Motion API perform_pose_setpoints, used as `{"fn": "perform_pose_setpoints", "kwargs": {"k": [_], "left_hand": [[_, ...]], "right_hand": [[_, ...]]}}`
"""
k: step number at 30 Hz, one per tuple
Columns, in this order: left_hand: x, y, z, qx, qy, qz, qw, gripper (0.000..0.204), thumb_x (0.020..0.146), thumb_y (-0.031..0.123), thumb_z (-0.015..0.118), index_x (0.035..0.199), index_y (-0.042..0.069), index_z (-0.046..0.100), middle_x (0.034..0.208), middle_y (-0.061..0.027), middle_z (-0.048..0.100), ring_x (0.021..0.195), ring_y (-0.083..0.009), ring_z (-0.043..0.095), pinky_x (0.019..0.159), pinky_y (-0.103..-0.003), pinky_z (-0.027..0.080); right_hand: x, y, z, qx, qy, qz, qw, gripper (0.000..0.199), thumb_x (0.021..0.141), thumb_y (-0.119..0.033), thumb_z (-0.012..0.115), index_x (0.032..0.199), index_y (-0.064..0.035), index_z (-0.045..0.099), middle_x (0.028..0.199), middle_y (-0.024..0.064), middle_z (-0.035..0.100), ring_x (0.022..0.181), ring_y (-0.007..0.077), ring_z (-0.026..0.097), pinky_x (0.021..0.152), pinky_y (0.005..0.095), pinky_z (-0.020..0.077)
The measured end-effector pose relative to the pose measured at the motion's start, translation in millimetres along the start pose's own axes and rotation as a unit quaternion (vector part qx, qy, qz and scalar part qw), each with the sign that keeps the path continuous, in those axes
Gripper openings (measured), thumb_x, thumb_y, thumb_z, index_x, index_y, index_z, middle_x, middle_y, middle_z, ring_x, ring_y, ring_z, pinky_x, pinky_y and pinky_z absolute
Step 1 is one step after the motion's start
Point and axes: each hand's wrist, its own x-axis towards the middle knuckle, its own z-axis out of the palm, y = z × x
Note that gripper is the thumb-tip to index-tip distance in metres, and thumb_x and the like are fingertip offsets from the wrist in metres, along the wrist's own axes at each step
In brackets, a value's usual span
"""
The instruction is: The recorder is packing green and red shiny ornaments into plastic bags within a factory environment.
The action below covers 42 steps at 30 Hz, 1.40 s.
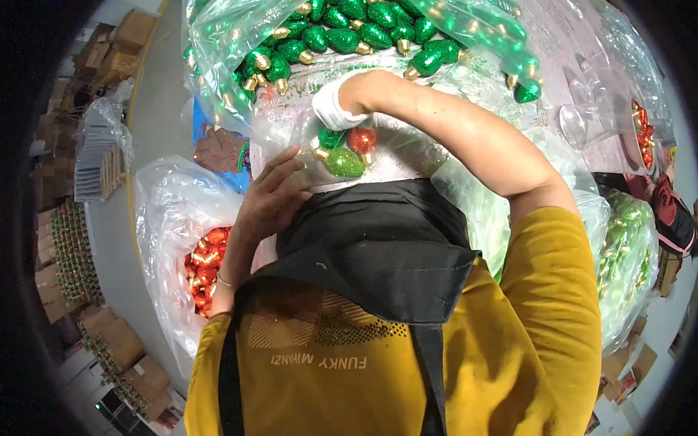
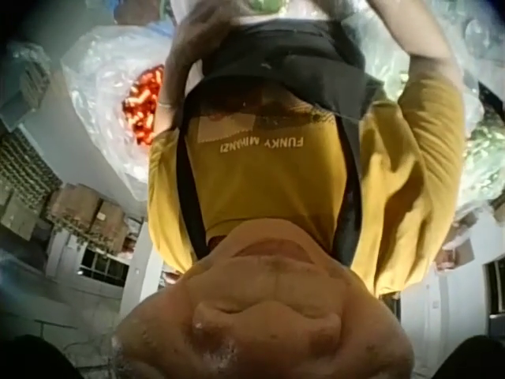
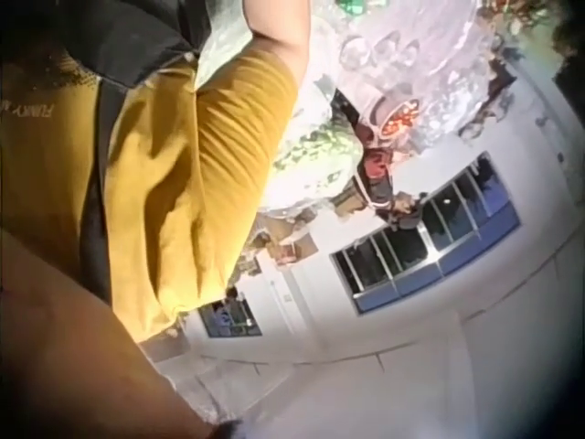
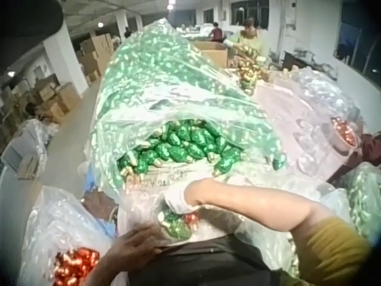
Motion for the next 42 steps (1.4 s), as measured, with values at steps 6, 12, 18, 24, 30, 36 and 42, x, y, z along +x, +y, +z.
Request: {"fn": "perform_pose_setpoints", "kwargs": {"k": [6, 12, 18, 24, 30, 36, 42], "left_hand": [[10.9, 0.0, -5.6, 0.008, -0.032, 0.012, 0.999, 0.02, 0.073, 0.005, 0.071, 0.087, 0.003, 0.057, 0.115, -0.0156, 0.057, 0.118, -0.0376, 0.05, 0.091, -0.043, 0.047], [9.9, -2.0, -0.2, 0.022, 0.001, 0.021, 1.0, 0.019, 0.074, 0.01, 0.072, 0.081, 0.003, 0.056, 0.108, -0.0141, 0.058, 0.114, -0.0364, 0.053, 0.089, -0.043, 0.048], [1.5, -7.2, 7.5, -0.032, 0.057, 0.028, 0.997, 0.018, 0.074, 0.008, 0.071, 0.077, 0.002, 0.055, 0.108, -0.0129, 0.057, 0.116, -0.035, 0.051, 0.09, -0.042, 0.047], [-0.9, -9.4, 7.7, -0.044, 0.025, 0.022, 0.998, 0.014, 0.074, 0.005, 0.07, 0.078, 0.0, 0.057, 0.11, -0.0134, 0.056, 0.119, -0.0336, 0.049, 0.092, -0.04, 0.045], [-1.6, -19.9, 3.6, -0.044, 0.076, 0.018, 0.996, 0.014, 0.076, 0.008, 0.068, 0.075, 0.0, 0.057, 0.107, -0.0135, 0.056, 0.12, -0.0313, 0.048, 0.091, -0.039, 0.045], [3.7, -26.3, -9.8, -0.018, 0.068, -0.005, 0.998, 0.012, 0.076, 0.006, 0.067, 0.074, 0.0, 0.057, 0.107, -0.0132, 0.056, 0.12, -0.0313, 0.048, 0.091, -0.039, 0.045], [10.3, -33.6, -8.3, -0.033, 0.051, 0.005, 0.998, 0.012, 0.076, 0.004, 0.066, 0.074, 0.0, 0.055, 0.105, -0.0132, 0.056, 0.121, -0.0341, 0.048, 0.09, -0.04, 0.046]], "right_hand": [[24.6, -17.0, -9.5, -0.156, -0.054, 0.012, 0.986, 0.024, 0.074, -0.014, 0.058, 0.093, -0.0017, 0.068, 0.088, 0.0171, 0.068, 0.08, 0.0334, 0.064, 0.068, 0.0417, 0.0493], [72.9, 7.4, 14.4, -0.188, -0.096, -0.003, 0.977, 0.033, 0.061, -0.013, 0.067, 0.093, -0.0042, 0.069, 0.089, 0.0159, 0.067, 0.076, 0.029, 0.06, 0.068, 0.0426, 0.0471], [78.4, 5.4, 27.1, -0.268, -0.112, -0.017, 0.957, 0.022, 0.07, -0.02, 0.063, 0.087, -0.0072, 0.069, 0.087, 0.0162, 0.068, 0.079, 0.0337, 0.063, 0.068, 0.0418, 0.0497], [76.8, 18.1, 42.9, -0.189, -0.016, -0.073, 0.979, 0.019, 0.065, -0.019, 0.068, 0.079, -0.0056, 0.069, 0.083, 0.0174, 0.067, 0.073, 0.033, 0.063, 0.065, 0.042, 0.0492], [33.6, -44.3, 0.8, -0.213, -0.001, -0.008, 0.977, 0.026, 0.069, -0.022, 0.066, 0.091, -0.0062, 0.066, 0.081, 0.018, 0.066, 0.077, 0.0353, 0.064, 0.066, 0.0412, 0.0502], [21.4, -20.7, 7.1, -0.133, 0.111, 0.031, 0.984, 0.033, 0.073, -0.023, 0.064, 0.1, -0.0057, 0.061, 0.083, 0.019, 0.065, 0.077, 0.0359, 0.062, 0.066, 0.041, 0.0492], [12.5, -12.7, 4.1, 0.007, 0.122, 0.071, 0.99, 0.032, 0.077, -0.026, 0.06, 0.101, -0.0041, 0.06, 0.079, 0.021, 0.064, 0.073, 0.0371, 0.062, 0.066, 0.0421, 0.048]]}}
